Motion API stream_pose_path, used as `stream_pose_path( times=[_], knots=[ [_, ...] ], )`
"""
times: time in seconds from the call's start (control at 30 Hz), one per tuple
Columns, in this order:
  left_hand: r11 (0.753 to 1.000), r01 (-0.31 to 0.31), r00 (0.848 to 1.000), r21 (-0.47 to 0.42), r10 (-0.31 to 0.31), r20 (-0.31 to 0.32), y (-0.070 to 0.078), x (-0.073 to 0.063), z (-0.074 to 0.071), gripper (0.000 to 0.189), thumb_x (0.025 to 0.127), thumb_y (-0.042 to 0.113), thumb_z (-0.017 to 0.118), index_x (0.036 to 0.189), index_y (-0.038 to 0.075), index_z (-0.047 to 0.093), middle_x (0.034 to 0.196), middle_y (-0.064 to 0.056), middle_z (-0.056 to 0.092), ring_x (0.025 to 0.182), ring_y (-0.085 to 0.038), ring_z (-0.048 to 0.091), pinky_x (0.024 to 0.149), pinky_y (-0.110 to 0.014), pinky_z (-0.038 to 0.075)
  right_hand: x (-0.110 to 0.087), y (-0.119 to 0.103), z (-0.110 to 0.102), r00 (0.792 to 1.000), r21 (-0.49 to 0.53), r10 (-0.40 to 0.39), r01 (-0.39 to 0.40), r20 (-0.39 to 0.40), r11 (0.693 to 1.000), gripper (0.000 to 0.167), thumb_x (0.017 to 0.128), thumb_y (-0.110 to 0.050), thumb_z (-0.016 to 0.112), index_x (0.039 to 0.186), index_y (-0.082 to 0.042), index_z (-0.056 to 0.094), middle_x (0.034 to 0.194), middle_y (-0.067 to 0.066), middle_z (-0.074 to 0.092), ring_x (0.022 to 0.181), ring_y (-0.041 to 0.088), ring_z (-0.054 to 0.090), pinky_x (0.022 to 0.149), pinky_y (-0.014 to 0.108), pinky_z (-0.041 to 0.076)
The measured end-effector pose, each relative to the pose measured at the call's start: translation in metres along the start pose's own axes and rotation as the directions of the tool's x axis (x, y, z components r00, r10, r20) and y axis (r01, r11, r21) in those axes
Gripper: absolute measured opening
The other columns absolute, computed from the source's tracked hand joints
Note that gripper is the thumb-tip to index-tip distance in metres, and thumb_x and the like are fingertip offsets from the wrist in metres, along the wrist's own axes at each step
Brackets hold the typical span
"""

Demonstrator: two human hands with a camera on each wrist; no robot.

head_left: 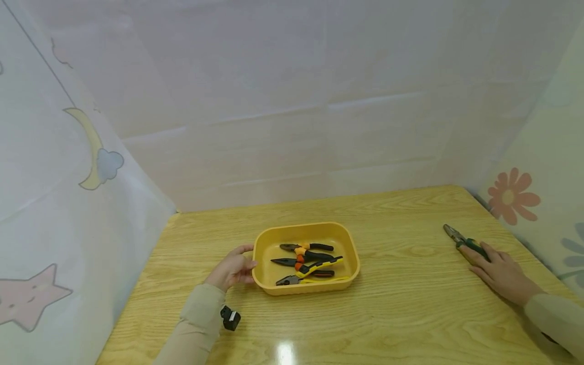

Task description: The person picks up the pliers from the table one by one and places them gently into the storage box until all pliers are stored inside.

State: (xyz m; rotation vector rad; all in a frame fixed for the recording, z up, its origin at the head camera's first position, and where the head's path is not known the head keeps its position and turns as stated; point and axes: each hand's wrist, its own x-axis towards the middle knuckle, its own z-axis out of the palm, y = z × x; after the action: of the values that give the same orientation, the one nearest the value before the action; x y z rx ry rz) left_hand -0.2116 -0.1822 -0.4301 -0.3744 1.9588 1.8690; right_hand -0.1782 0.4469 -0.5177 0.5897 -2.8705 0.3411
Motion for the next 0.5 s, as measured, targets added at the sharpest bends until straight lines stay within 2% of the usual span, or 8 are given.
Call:
stream_pose_path(
  times=[0.13, 0.3, 0.5],
  knots=[
    [1.000, 0.003, 1.000, -0.007, -0.003, -0.004, 0.000, 0.000, 0.000, 0.054, 0.094, -0.010, 0.049, 0.144, 0.001, 0.035, 0.089, -0.016, 0.061, 0.062, -0.017, 0.061, 0.049, -0.027, 0.054, 0.002, 0.000, 0.001, 0.999, -0.008, -0.031, 0.031, -0.018, 0.999, 0.071, 0.100, -0.013, 0.054, 0.158, -0.024, 0.013, 0.128, 0.044, 0.036, 0.103, 0.062, 0.041, 0.081, 0.066, 0.032],
    [1.000, 0.006, 1.000, -0.020, -0.006, -0.006, 0.001, 0.000, 0.000, 0.054, 0.094, -0.011, 0.048, 0.144, 0.000, 0.034, 0.091, -0.017, 0.062, 0.065, -0.018, 0.062, 0.051, -0.030, 0.056, 0.005, -0.002, -0.003, 0.999, -0.014, -0.028, 0.027, -0.030, 1.000, 0.073, 0.097, -0.009, 0.057, 0.157, -0.023, 0.017, 0.120, 0.042, 0.042, 0.094, 0.060, 0.046, 0.073, 0.066, 0.038],
    [1.000, 0.006, 1.000, -0.019, -0.006, -0.009, 0.001, 0.000, 0.000, 0.054, 0.093, -0.011, 0.048, 0.144, -0.001, 0.034, 0.088, -0.015, 0.061, 0.064, -0.018, 0.061, 0.051, -0.029, 0.055, 0.007, -0.009, -0.011, 0.999, -0.004, 0.046, -0.046, -0.004, 0.999, 0.068, 0.094, -0.010, 0.060, 0.154, -0.016, 0.029, 0.116, 0.038, 0.044, 0.087, 0.050, 0.047, 0.063, 0.060, 0.044]
  ],
)
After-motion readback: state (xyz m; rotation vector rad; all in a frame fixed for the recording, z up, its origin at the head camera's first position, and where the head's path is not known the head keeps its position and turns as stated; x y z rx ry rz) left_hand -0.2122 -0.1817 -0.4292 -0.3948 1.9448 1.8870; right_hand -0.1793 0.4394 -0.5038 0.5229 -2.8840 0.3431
